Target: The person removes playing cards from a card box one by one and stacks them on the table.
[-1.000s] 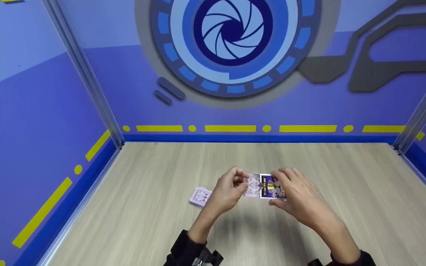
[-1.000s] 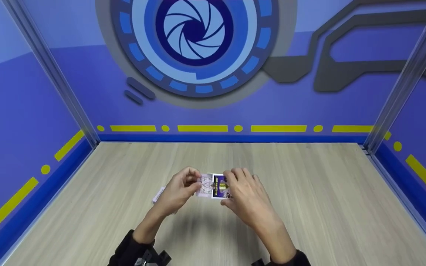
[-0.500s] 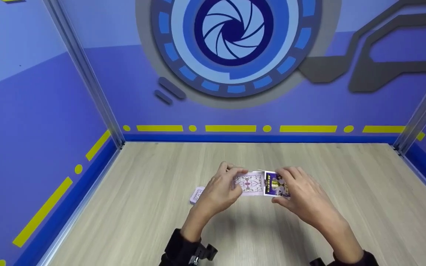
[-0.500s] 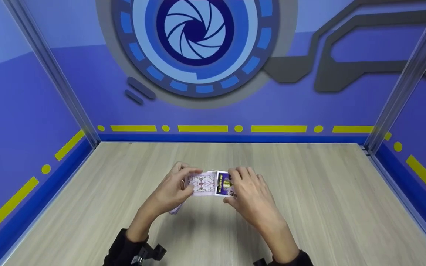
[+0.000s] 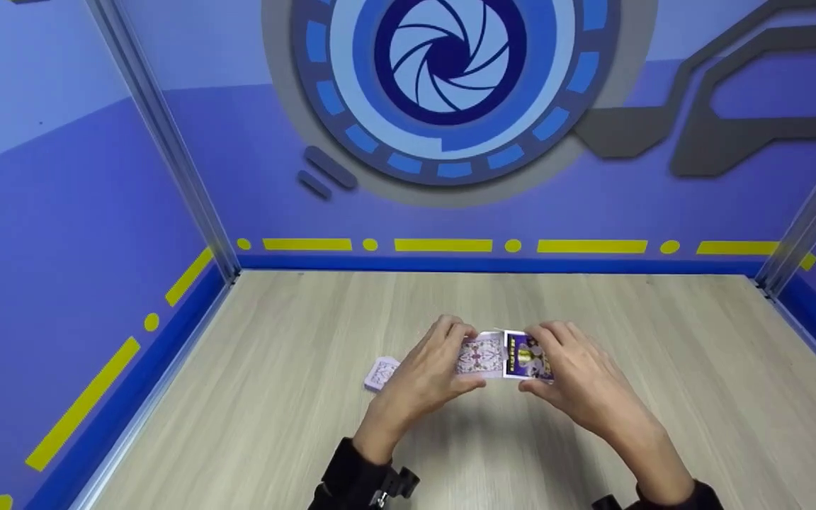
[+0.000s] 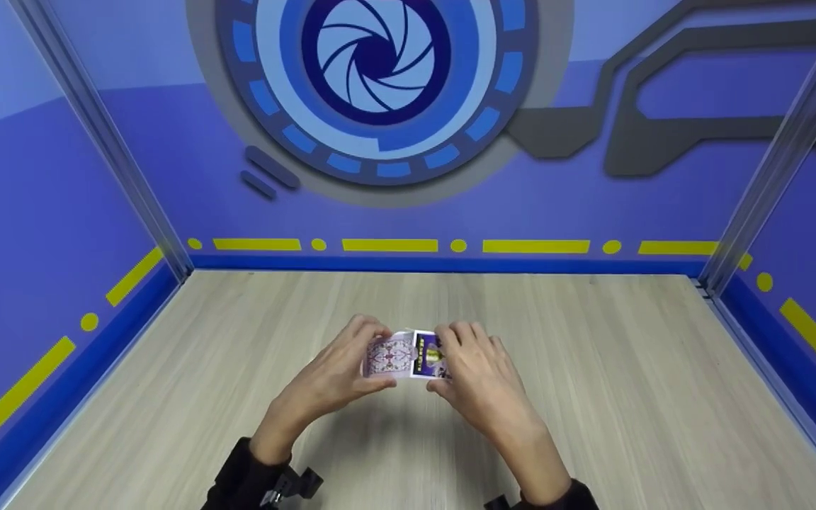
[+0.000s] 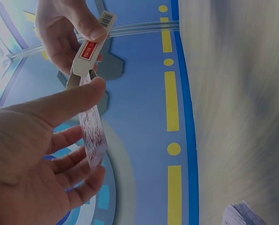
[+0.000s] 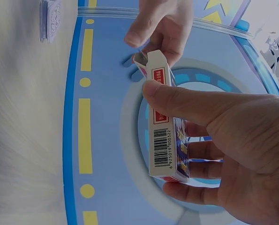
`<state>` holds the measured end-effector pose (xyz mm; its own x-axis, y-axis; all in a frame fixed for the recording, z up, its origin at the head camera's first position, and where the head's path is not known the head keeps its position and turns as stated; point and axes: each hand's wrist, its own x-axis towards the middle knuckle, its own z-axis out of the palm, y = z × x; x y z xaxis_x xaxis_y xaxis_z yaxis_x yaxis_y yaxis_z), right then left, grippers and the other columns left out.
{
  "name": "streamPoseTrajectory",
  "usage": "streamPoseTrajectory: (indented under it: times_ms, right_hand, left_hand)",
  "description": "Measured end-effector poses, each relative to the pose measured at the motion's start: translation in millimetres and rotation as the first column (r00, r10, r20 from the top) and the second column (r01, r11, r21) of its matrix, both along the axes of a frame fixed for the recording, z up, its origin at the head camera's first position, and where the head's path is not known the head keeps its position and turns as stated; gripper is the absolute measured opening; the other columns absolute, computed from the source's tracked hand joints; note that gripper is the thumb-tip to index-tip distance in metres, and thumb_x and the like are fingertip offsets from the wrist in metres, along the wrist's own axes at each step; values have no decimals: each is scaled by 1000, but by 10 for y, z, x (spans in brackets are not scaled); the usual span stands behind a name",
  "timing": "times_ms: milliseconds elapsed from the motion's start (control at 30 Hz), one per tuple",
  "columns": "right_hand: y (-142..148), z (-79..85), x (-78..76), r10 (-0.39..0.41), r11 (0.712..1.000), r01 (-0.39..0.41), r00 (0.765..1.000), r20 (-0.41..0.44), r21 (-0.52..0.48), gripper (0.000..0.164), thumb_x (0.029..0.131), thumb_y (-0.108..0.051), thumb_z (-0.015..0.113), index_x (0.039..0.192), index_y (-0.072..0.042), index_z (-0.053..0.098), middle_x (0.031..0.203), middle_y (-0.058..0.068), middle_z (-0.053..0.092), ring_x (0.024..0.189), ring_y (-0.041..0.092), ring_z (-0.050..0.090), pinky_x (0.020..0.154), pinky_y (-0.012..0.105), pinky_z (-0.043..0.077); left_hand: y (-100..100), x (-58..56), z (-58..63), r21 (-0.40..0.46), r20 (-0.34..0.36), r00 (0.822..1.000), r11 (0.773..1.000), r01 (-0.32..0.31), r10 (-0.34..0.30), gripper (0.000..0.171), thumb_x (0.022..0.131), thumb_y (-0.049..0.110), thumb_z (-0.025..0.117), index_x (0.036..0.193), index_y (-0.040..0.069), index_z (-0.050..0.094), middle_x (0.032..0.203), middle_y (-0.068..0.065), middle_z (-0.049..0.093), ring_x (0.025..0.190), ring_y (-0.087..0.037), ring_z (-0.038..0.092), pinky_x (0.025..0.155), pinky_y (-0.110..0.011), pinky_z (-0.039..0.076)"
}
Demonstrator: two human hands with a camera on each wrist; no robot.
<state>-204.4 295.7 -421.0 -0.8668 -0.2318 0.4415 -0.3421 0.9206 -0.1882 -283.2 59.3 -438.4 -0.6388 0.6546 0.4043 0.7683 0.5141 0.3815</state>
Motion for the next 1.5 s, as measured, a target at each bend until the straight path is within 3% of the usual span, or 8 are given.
streamPoseTrajectory:
  times_ms: [133,400,833,1000,1133,1233,1500]
  right_hand:
    - [16,11,-5,-8,1000,8,1000,8,-11,70,73,-25,95,130,-2,62,125,15,63,112,33,61,89,54,53]
    - [73,27,-13,-17,999,17,1000,3,-37,70,74,-26,95,130,-2,61,123,14,63,108,30,60,83,51,54]
    - [121,24,12,-38,998,37,999,-5,-51,72,74,-28,95,132,-3,60,122,13,63,104,28,61,81,48,54]
    - [133,21,10,-38,998,37,999,-10,-52,72,74,-28,95,132,-3,60,121,13,64,104,27,61,82,48,53]
    - [145,22,8,-34,998,33,999,-18,-57,71,74,-28,95,131,-3,60,120,13,64,104,27,60,82,47,53]
    - [151,25,9,-31,998,29,999,-22,-56,71,75,-28,95,131,-3,60,120,13,64,103,27,60,82,47,53]
    - [151,29,9,-32,998,32,999,-9,-52,72,75,-29,94,133,-2,60,122,13,64,105,27,60,82,48,53]
  left_hand:
    - [-10,-36,6,2,-6,1000,1000,18,-18,62,85,31,86,134,10,54,124,-2,57,106,-11,54,94,-25,50]
    - [-106,-126,26,9,4,1000,1000,-30,30,38,85,27,87,112,14,65,118,1,57,109,-13,55,94,-28,51]
    - [-402,-281,43,52,-42,994,993,-103,105,30,80,13,89,101,9,69,119,-5,63,114,-23,58,96,-39,51]
    - [-525,-359,5,12,-59,984,986,-166,166,28,77,6,90,96,8,70,116,-7,66,112,-27,60,96,-42,50]
    - [-591,-421,-60,-68,-10,975,972,-224,224,25,76,0,86,93,7,71,107,-6,67,107,-28,61,93,-45,51]
    - [-618,-459,-109,-118,74,965,963,-243,252,23,75,-4,83,92,7,72,101,-5,68,105,-28,61,91,-45,50]
    - [-686,-528,-222,-263,255,925,941,-213,280,28,65,-10,80,83,9,68,91,-1,63,91,-23,55,81,-44,46]
